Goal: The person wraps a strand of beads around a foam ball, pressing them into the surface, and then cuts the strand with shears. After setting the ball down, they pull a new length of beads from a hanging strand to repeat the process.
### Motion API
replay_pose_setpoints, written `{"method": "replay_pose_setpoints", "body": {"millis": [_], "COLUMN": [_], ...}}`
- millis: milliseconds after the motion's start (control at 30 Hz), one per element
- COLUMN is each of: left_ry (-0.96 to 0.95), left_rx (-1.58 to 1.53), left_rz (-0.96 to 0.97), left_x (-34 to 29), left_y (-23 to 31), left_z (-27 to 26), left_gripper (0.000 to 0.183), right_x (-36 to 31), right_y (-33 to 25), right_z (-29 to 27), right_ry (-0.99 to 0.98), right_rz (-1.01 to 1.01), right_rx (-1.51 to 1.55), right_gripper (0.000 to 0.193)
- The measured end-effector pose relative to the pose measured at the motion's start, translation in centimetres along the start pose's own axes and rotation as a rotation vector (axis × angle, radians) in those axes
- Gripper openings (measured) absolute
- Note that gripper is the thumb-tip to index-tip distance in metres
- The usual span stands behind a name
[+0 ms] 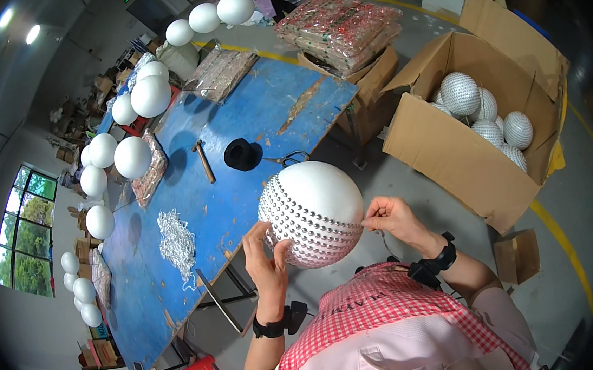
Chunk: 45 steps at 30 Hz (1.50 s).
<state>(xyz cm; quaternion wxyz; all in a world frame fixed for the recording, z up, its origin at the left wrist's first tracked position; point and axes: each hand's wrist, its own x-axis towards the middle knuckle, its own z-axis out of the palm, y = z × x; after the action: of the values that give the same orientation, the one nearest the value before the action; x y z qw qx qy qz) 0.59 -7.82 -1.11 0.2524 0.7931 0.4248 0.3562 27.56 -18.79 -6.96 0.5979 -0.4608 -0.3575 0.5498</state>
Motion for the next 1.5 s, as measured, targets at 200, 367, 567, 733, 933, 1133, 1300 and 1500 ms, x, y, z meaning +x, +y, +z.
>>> {"method": "replay_pose_setpoints", "body": {"millis": [200, 367, 567, 733, 933, 1133, 1300, 1500], "left_ry": [-0.156, -0.148, 0.038, -0.037, -0.013, 0.032, 0.101, 0.089], "left_rx": [0.331, -0.105, -0.306, -0.103, -0.176, -0.094, 0.059, 0.097], "left_rz": [0.256, -0.049, -0.211, -0.070, -0.114, -0.017, 0.053, 0.180], "left_x": [0.2, 0.4, 0.5, 0.7, 0.5, 0.6, 0.9, 0.9], "left_y": [2.1, 1.7, 0.4, 1.7, 1.3, 1.3, 2.1, 2.4], "left_z": [-0.2, 0.1, -0.5, -0.8, -0.1, -0.2, -0.6, -0.6], "left_gripper": [0.106, 0.118, 0.063, 0.065, 0.098, 0.077, 0.059, 0.071], "right_x": [-0.2, -0.4, -0.3, -0.5, -0.6, -0.8, -1.0, -2.3], "right_y": [0.1, -0.2, -0.1, -0.3, -0.7, -1.7, -2.2, -5.0], "right_z": [0.3, -0.1, -0.3, -0.5, -0.7, -0.4, 0.4, 0.7], "right_ry": [0.032, 0.038, -0.004, 0.033, 0.063, 0.097, 0.066, -0.128], "right_rz": [-0.038, -0.040, -0.013, -0.026, -0.077, -0.126, -0.093, 0.008], "right_rx": [-0.045, -0.063, -0.019, -0.064, -0.105, -0.407, -0.363, 0.049], "right_gripper": [0.009, 0.009, 0.008, 0.009, 0.010, 0.006, 0.011, 0.016]}}
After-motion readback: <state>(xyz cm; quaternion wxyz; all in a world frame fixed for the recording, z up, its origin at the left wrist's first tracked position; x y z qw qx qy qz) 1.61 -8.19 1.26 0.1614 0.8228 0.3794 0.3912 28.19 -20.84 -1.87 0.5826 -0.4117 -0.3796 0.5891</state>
